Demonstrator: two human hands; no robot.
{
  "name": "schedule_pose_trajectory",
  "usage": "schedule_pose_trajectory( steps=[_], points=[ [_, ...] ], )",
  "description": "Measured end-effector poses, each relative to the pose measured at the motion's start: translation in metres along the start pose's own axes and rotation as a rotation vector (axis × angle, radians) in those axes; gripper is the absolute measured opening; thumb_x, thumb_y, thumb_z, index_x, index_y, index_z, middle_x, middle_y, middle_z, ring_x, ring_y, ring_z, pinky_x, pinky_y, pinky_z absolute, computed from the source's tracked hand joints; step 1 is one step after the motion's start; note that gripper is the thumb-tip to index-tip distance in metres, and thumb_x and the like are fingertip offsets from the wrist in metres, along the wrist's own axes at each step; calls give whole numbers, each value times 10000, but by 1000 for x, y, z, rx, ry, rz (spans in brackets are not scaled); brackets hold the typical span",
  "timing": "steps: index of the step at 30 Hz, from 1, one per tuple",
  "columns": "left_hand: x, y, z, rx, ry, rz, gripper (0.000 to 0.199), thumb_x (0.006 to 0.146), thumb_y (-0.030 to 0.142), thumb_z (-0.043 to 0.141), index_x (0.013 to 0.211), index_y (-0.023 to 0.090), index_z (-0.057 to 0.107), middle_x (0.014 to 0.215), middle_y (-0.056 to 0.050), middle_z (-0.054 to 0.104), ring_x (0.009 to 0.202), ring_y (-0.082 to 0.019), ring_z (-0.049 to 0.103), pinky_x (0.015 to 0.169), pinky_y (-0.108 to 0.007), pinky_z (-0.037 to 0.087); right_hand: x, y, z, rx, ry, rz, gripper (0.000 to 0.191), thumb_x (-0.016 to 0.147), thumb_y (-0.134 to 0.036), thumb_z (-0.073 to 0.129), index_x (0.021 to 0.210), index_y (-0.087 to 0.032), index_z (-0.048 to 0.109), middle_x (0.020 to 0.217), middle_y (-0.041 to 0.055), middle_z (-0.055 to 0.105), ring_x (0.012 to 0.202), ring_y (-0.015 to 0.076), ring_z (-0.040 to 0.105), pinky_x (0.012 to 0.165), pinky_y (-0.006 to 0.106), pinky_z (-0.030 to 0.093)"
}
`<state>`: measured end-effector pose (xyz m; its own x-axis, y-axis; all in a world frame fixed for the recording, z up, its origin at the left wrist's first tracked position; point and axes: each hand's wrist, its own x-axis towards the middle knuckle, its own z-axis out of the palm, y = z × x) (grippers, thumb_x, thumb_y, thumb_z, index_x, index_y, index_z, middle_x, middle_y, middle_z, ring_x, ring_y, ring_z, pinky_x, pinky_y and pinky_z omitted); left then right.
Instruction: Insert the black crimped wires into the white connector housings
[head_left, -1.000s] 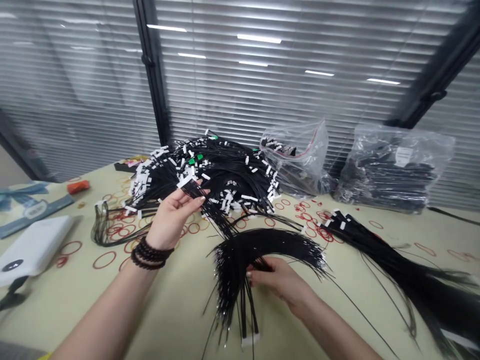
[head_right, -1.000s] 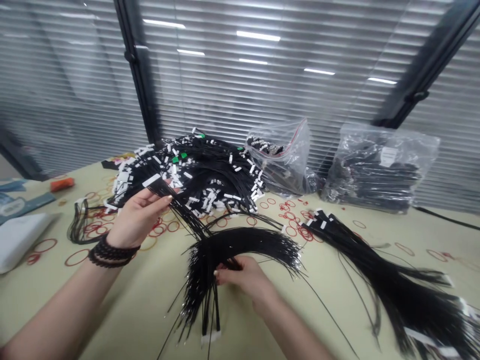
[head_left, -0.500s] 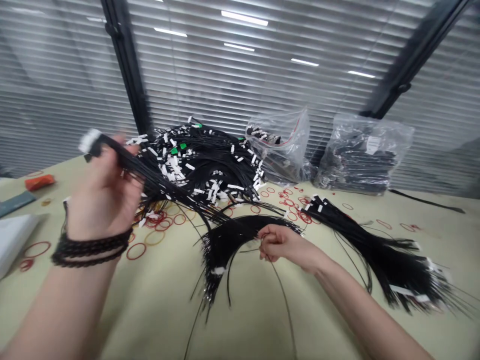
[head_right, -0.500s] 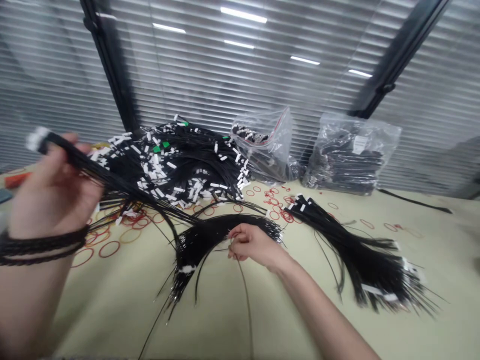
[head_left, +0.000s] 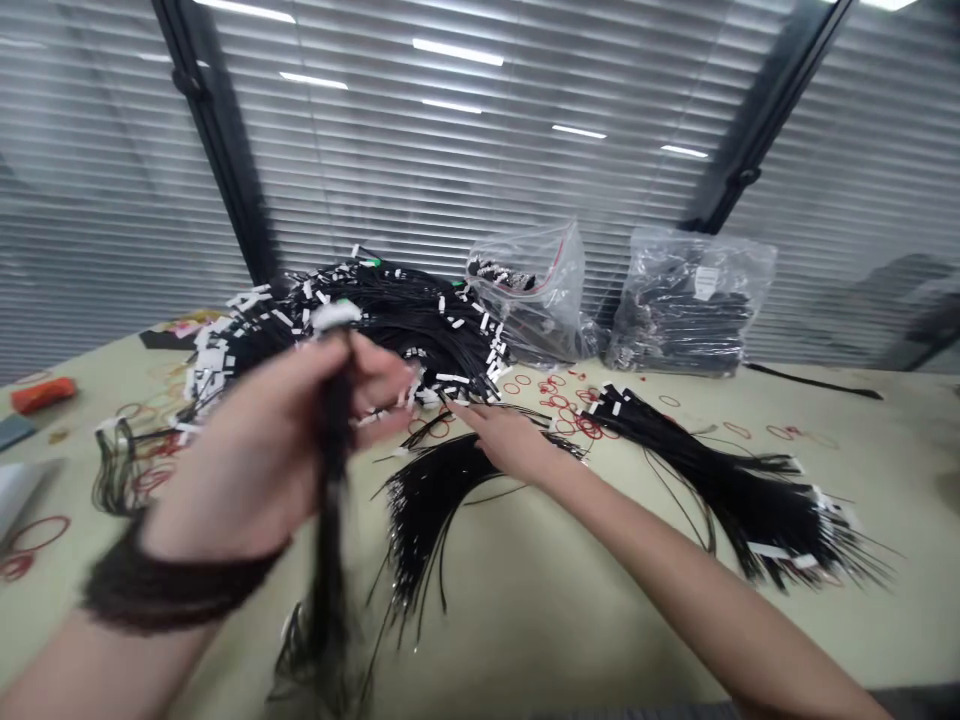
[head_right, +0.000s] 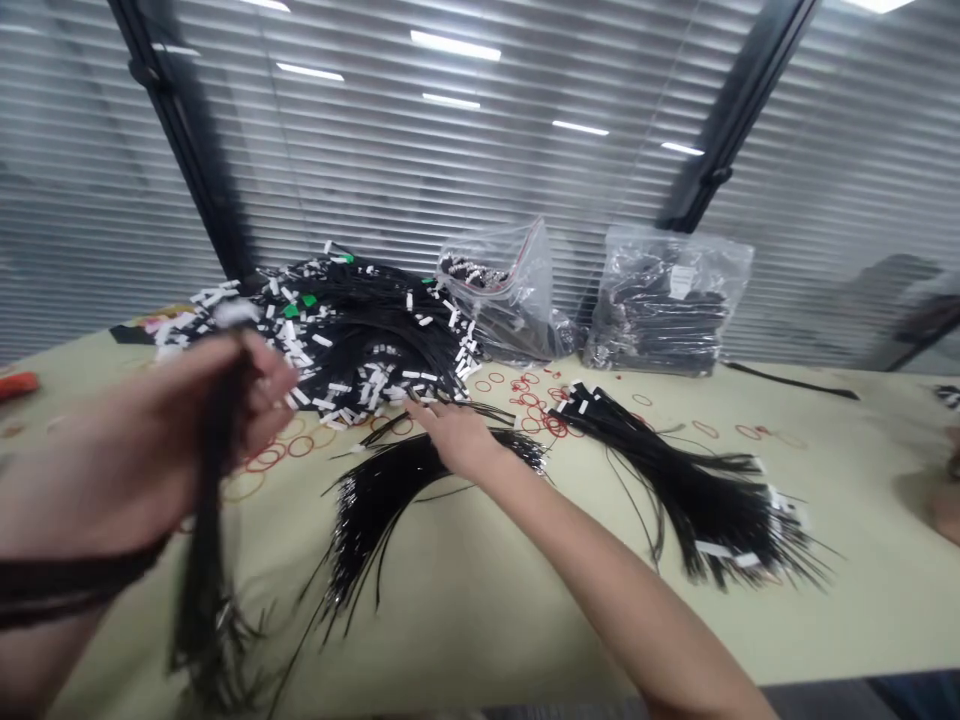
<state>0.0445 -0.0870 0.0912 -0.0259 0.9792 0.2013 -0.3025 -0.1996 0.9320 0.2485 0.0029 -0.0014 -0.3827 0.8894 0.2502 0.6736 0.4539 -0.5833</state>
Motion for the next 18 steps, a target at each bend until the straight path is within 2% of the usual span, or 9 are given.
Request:
schedule_pose_trajectory(
  steps=[2,4,6,7,9,11,14,16,18],
  points=[
    [-7,-32,17,125,-119,-69,183,807,286,463,703,243,607,485,24,491,292,-77,379,236,-178,324,-12,-5,6,85,57,4,380,798,-192,486,1174,-224,440,1205,82,470,1084,207,453,942,420,317],
    [-12,-64,21,426,-128,46,177,813,313,445,749,293,608,487,12,498,340,-122,419,283,-224,354,-29,-12,6,202,100,50,304,862,-277,355,1148,-195,418,1082,90,532,932,168,542,829,355,427],
    [-15,-90,18,730,-131,292,265,786,269,470,1015,319,593,813,-60,617,739,-234,585,617,-347,498,-46,-21,5,332,83,107,372,893,-393,191,1019,-155,448,834,62,573,676,123,576,623,285,493],
    [-16,-101,15,823,-163,366,389,783,263,457,1164,312,516,1011,-85,588,935,-279,546,768,-409,463,-53,-25,6,385,60,123,393,882,-440,199,951,-157,461,765,41,565,613,110,563,559,259,492],
    [-19,-114,11,913,-260,380,495,783,241,424,1273,305,411,1098,-98,540,1041,-307,484,871,-460,392,-62,-33,9,469,19,145,334,803,-491,413,854,-169,481,707,7,550,585,97,541,513,222,480],
    [-21,-117,9,858,-343,287,503,788,224,407,1279,330,396,1065,-87,545,1042,-292,486,882,-442,392,-67,-39,13,614,21,181,269,734,-432,555,777,-173,493,685,-14,525,605,87,525,526,203,471],
    [-22,-103,10,578,-334,51,396,797,251,461,1174,363,502,1071,-35,562,1081,-252,471,935,-388,365,-68,-42,11,876,-4,235,171,744,-321,575,777,-161,523,666,-19,538,599,73,534,547,192,470],
    [-21,-89,13,322,-343,-340,317,821,246,467,1128,298,532,990,-35,605,968,-228,552,865,-382,421,-67,-41,3,994,-65,238,155,753,-290,574,812,-150,544,647,-19,556,547,54,533,514,172,462],
    [-22,-80,16,79,-384,-613,210,793,223,533,995,219,593,910,-42,638,840,-203,607,776,-343,468,-65,-40,-7,1078,-137,218,167,745,-274,593,844,-143,564,658,-18,563,513,37,518,479,152,450]
  ],
)
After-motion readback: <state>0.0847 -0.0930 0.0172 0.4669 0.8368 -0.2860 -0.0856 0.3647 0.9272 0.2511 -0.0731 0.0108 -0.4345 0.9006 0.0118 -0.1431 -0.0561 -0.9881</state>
